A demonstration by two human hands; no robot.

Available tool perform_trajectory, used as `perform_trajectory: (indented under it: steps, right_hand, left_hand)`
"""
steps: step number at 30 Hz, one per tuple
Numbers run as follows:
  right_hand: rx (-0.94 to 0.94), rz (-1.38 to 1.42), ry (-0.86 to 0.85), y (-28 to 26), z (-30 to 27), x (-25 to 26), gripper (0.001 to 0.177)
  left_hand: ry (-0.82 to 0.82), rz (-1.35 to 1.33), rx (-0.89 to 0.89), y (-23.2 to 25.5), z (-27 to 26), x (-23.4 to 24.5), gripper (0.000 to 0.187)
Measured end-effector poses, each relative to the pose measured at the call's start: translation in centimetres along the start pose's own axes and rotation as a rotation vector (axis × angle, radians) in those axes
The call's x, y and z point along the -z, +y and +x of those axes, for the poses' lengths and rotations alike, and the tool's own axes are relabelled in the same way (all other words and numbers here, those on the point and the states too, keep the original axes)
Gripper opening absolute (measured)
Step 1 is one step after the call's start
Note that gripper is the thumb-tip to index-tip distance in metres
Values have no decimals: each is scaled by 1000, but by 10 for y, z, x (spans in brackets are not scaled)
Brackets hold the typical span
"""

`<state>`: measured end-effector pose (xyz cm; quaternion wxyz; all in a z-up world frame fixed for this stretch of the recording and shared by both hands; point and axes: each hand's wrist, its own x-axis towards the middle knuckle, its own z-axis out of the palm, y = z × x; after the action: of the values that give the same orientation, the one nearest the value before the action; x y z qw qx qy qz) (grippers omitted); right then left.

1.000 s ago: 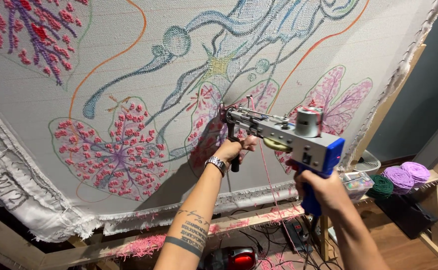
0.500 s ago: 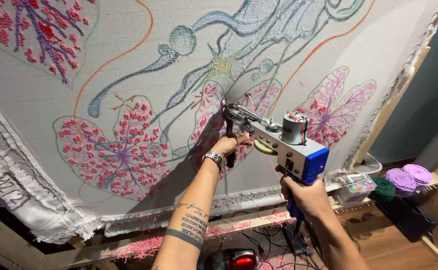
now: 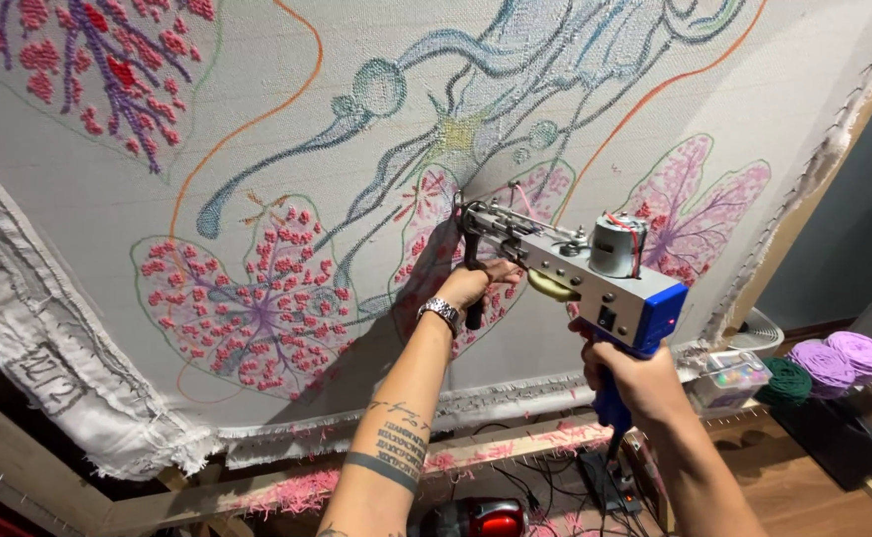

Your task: Using a tufting gun to create a patterned rug on a vertical frame.

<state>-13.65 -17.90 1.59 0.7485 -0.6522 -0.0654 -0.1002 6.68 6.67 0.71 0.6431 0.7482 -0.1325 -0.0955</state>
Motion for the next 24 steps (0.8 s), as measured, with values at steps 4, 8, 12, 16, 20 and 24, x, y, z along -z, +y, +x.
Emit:
perform_trajectory:
  steps: [4,8,12,16,20,24]
  right_hand:
    - [-16,43,-30,13,19,44,23]
    - [-37,101,-115,-24,4,66,29]
    - [12,124,-171,-28,-9,93,40]
    - [7,134,-169,-11,-10,124,35]
    - [12,120,-163,-6,-8,140,33]
    - [-57,96,-243,-3,2,154,38]
  left_hand:
    - [-157,-138,-41,13,-15,-20,33]
    - [-385,-364,-25,4,-15,-30,39]
    - [-502,-336,-85,9,-27,-51,51]
    - [-502,-226,-184,4,-24,-73,41]
    - [-407,-291,-168,-31,-11,-87,42]
    - [-308,-161,-194,-9,-51,-98,42]
